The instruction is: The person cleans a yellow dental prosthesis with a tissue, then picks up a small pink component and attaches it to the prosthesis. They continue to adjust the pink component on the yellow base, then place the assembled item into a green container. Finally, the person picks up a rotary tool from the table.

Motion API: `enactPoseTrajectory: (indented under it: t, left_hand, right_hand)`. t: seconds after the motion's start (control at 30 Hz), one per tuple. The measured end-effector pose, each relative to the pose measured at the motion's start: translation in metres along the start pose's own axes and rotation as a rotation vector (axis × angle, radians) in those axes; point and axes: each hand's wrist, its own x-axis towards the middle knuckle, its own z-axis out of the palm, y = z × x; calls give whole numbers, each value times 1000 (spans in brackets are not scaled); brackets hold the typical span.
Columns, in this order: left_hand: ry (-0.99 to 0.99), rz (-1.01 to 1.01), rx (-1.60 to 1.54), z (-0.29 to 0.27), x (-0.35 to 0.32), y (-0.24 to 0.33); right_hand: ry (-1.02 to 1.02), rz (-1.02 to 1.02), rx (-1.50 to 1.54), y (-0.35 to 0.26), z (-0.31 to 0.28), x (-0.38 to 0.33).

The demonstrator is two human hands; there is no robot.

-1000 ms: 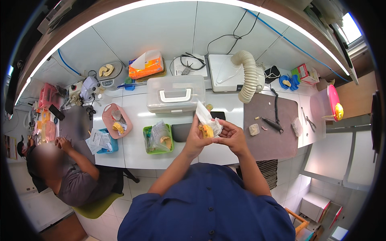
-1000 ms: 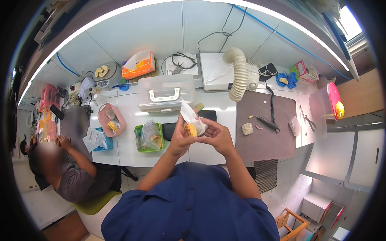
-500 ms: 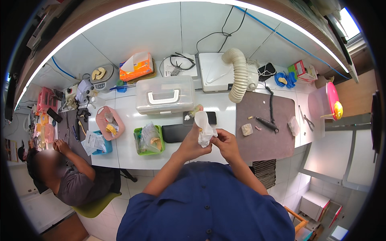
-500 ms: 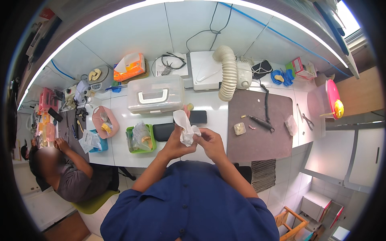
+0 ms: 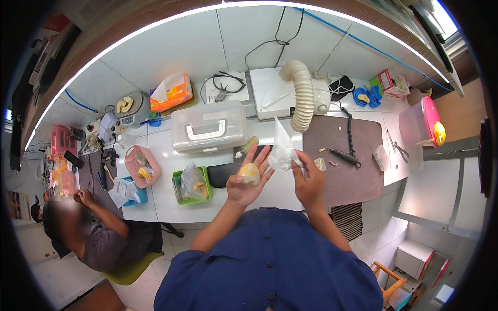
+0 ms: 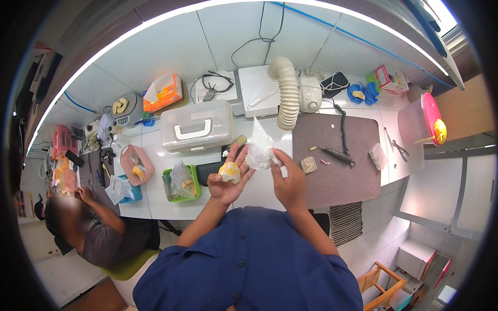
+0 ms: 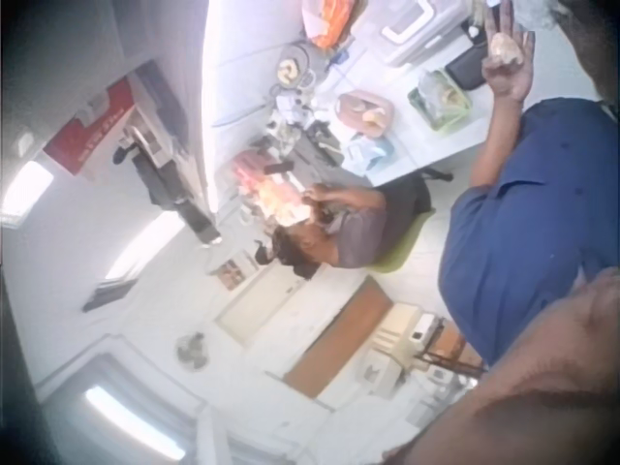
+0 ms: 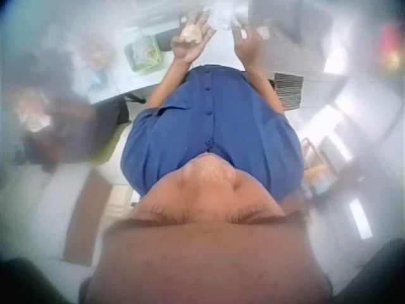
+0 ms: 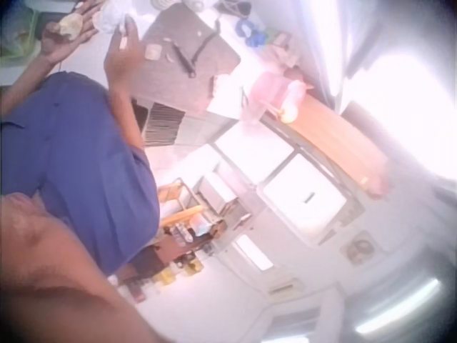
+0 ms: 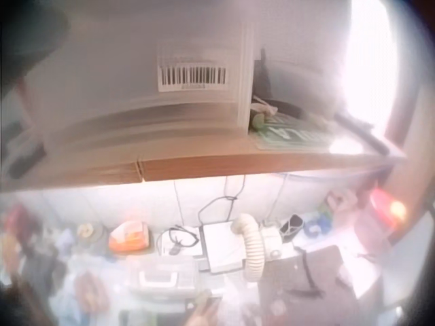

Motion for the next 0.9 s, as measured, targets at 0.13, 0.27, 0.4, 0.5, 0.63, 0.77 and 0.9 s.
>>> enactPoseTrajectory:
  t: [0.13, 0.27, 0.4, 0.5, 0.63, 0.77, 0.9]
  left_hand:
    - [35, 74, 223, 4, 9, -9]
    - [169, 135, 319, 8, 11, -8]
    - [229, 200, 410, 7, 13, -3]
    - [179, 289, 770, 15, 13, 7]
    - [-54, 327, 1311, 7, 12, 12]
    - [-168, 296, 1588, 13, 8, 7]
    - [-23, 445, 1685, 20, 5, 0]
  right_hand:
    - [-341, -377, -373, -20, 42, -10]
    - [-355, -214, -474, -37, 45, -1]
    - [-402, -230, -523, -15, 36, 10]
    - [-641, 291, -504, -37, 17, 33]
    - [-184, 545, 410, 4, 10, 14]
    - [-442, 382, 119, -5, 19, -1]
    - [-310, 517, 569, 10, 19, -5]
